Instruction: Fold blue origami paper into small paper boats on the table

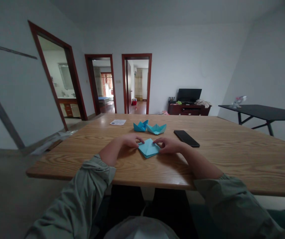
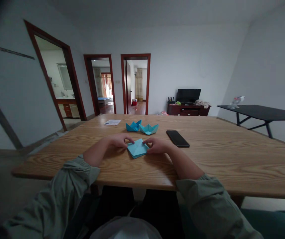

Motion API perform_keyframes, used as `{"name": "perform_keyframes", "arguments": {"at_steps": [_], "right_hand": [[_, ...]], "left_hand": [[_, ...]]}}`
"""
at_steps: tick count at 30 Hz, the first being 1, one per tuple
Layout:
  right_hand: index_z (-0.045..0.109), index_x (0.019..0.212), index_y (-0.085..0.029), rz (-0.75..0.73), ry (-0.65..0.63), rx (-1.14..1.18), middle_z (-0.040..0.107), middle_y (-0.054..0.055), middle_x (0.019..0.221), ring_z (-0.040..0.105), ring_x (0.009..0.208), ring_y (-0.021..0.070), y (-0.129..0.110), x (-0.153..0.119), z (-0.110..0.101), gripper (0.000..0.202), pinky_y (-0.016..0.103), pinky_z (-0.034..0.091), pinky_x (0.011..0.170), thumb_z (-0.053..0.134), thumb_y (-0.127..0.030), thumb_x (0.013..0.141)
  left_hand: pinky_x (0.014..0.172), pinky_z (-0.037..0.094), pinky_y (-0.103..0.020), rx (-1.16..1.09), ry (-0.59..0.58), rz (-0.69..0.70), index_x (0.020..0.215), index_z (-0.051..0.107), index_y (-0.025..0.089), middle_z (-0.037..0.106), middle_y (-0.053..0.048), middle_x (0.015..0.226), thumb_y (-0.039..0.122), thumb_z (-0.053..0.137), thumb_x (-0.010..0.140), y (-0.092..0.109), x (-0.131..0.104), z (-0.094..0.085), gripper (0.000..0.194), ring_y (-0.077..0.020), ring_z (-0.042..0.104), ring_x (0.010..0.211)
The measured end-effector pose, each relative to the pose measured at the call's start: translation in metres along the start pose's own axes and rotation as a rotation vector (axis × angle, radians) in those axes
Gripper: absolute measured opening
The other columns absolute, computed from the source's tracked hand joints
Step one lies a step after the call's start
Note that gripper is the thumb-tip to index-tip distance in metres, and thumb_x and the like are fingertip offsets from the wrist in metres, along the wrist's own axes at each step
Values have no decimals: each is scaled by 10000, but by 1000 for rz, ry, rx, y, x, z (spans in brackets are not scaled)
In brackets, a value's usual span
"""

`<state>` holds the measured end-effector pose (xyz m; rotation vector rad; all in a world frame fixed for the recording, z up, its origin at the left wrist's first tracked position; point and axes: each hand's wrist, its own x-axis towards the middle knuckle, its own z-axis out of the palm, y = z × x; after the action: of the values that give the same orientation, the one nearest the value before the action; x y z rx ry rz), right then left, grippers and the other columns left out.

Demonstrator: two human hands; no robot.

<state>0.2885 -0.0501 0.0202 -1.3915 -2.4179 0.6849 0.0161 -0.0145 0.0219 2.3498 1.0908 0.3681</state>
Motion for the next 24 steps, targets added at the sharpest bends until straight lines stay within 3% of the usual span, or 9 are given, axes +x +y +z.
{"name": "perform_keyframes", "arguments": {"at_steps": [2, 4, 6, 9, 12, 14, 17, 20, 24], "right_hand": [[618, 1239, -283, -23, -22, -39, 653, 56, 1110, 597, 723, 170, -2, -2, -1, 671, 268, 454, 667, 756, -365, 587], [592, 1270, -280, -43, -46, -89, 524, 68, 1341, 609, 837, 196, -3, -2, -1, 731, 283, 465, 744, 757, -474, 585], [572, 1291, -268, -50, -68, -137, 454, 67, 1412, 603, 918, 216, -3, 0, -1, 764, 290, 460, 799, 724, -564, 604], [614, 1237, -256, -46, -37, -180, 574, 56, 1289, 601, 937, 222, 2, 3, 1, 673, 285, 449, 818, 683, -587, 654], [691, 1098, -261, -43, 1, -170, 688, 27, 1051, 608, 856, 202, 6, 6, 2, 487, 271, 442, 771, 627, -571, 727], [715, 1035, -250, -30, 13, -142, 707, 12, 903, 600, 782, 183, 8, 6, 2, 437, 260, 432, 717, 561, -573, 784], [727, 996, -234, -5, 56, -143, 685, -4, 751, 567, 681, 155, 8, 6, 3, 404, 239, 400, 630, 510, -533, 831], [733, 970, -238, 15, 107, -221, 680, 10, 736, 560, 652, 148, 7, 6, 5, 312, 231, 365, 579, 553, -443, 821], [723, 960, -244, 31, 196, -341, 701, 44, 866, 595, 737, 174, 6, 8, 9, 232, 236, 375, 604, 586, -333, 795]], "left_hand": [[668, 431, -210, 32, -49, 0, 993, 726, 271, 682, -10, 978, 229, 721, 545, -1, -2, -4, 449, -169, 593, 769], [743, 430, -214, 77, -105, -12, 1054, 702, 276, 654, -5, 1113, 293, 748, 551, -1, -1, -6, 505, -175, 589, 867], [802, 416, -214, 131, -141, -22, 1107, 678, 277, 624, 3, 1188, 357, 754, 572, -1, 0, -5, 546, -174, 574, 938], [788, 408, -207, 174, -140, -41, 1126, 673, 259, 644, 5, 1134, 428, 705, 651, 2, 1, -3, 505, -164, 570, 918], [676, 398, -206, 159, -115, -76, 1033, 715, 221, 681, 11, 903, 472, 601, 753, 6, -1, -1, 392, -141, 563, 763], [620, 377, -208, 150, -102, -76, 957, 733, 206, 664, 18, 776, 487, 560, 785, 7, -2, 0, 372, -127, 538, 684], [608, 366, -207, 146, -94, -57, 935, 734, 208, 658, 26, 755, 465, 578, 775, 7, -3, 0, 341, -120, 531, 670], [633, 379, -202, 141, -77, -41, 985, 722, 219, 676, 25, 827, 394, 625, 739, 6, -2, 3, 317, -119, 547, 704], [612, 386, -210, 201, 15, -48, 970, 721, 215, 685, 7, 827, 348, 611, 742, 8, 1, 9, 286, -127, 565, 698]]}}
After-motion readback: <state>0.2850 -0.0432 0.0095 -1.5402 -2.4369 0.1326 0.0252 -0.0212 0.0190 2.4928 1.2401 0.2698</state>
